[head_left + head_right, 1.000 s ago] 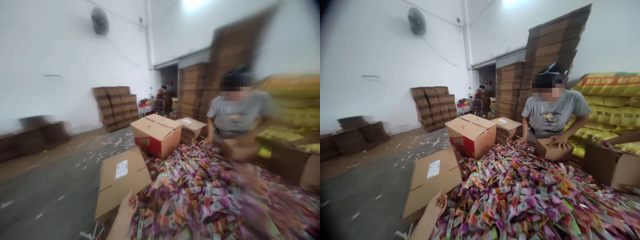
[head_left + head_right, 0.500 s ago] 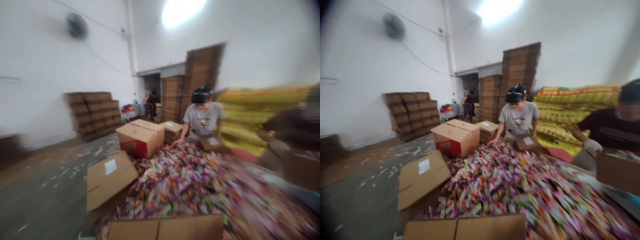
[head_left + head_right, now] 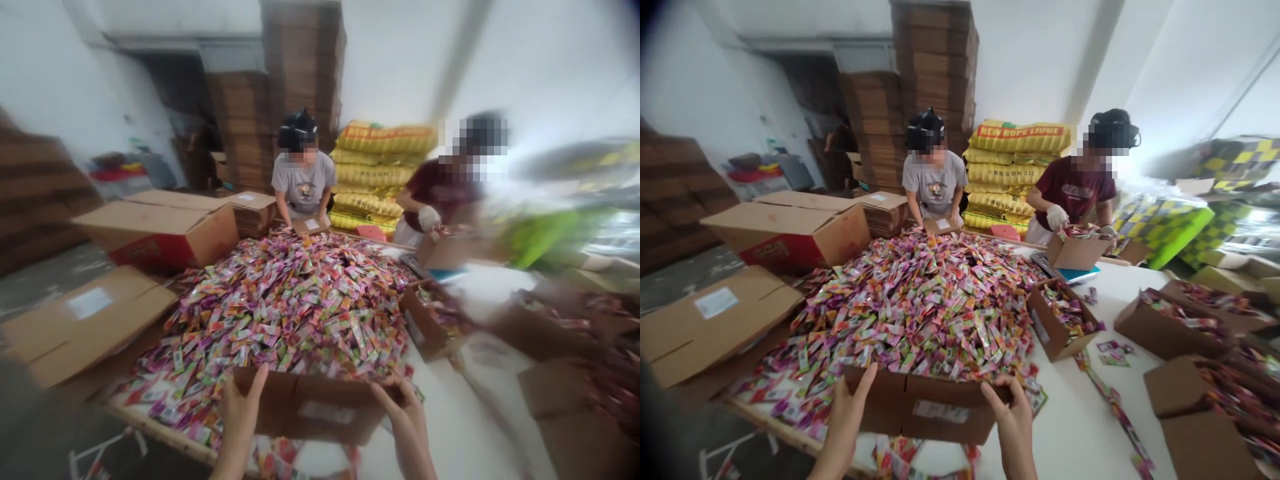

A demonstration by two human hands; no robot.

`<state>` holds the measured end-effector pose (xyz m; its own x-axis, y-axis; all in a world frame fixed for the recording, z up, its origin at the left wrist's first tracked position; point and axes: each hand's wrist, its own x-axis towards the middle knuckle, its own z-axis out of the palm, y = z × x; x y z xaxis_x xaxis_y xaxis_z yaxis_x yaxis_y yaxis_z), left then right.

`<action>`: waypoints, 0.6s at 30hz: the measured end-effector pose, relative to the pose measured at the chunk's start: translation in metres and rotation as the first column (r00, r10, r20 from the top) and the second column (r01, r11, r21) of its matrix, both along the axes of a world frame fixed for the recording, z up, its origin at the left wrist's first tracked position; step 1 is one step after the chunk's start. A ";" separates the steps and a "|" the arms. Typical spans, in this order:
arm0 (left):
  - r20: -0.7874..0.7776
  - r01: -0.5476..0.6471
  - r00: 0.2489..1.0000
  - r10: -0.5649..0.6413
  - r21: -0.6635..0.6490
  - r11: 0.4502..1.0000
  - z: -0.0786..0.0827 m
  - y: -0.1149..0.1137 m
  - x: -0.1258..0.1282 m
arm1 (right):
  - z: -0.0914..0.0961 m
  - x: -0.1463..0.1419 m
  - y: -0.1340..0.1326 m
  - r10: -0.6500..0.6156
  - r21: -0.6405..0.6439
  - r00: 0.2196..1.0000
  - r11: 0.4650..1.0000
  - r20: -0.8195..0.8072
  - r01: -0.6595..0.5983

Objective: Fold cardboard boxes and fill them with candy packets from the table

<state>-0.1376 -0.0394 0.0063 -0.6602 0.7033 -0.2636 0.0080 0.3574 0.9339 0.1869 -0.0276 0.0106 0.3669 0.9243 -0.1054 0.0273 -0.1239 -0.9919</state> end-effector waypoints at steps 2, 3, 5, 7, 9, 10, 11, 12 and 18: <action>-0.068 0.033 0.997 -0.030 0.042 0.999 -0.004 0.001 0.013 | 0.000 0.013 -0.004 -0.003 -0.053 1.000 0.999 -0.010 0.002; -0.075 0.076 0.995 -0.070 0.078 0.994 -0.004 -0.001 0.020 | 0.002 0.022 -0.005 -0.004 -0.084 1.000 0.996 -0.028 0.002; -0.072 0.174 0.984 -0.165 0.139 0.975 -0.001 -0.009 0.038 | 0.005 0.037 -0.007 -0.024 -0.130 0.998 0.991 -0.057 0.016; -0.049 0.295 0.956 -0.291 0.175 0.939 0.004 -0.021 0.056 | 0.004 0.046 -0.007 -0.028 -0.160 0.999 0.987 -0.029 0.023; -0.001 0.462 0.882 -0.471 0.190 0.866 0.005 -0.032 0.072 | -0.007 0.044 -0.008 0.050 -0.209 0.999 0.977 0.020 -0.045; 0.007 0.536 0.836 -0.549 0.201 0.820 0.001 -0.036 0.077 | -0.016 0.041 -0.009 0.094 -0.227 0.995 0.970 0.034 -0.084; -0.006 0.591 0.798 -0.603 0.204 0.780 -0.005 -0.038 0.081 | -0.028 0.036 -0.010 0.126 -0.242 0.991 0.964 0.041 -0.112; -0.045 0.615 0.784 -0.619 0.195 0.764 -0.014 -0.039 0.082 | -0.041 0.032 -0.011 0.148 -0.257 0.988 0.957 0.043 -0.132; -0.347 0.503 0.834 -0.430 0.155 0.850 -0.084 -0.020 0.053 | -0.102 0.020 0.002 0.450 -0.466 0.891 0.802 0.063 -0.373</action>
<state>-0.0848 -0.0590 -0.0781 -0.2569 0.9618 0.0941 0.4000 0.0172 0.9164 0.2074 -0.0256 -0.0916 0.0097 0.8657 -0.5005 0.3289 -0.4755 -0.8159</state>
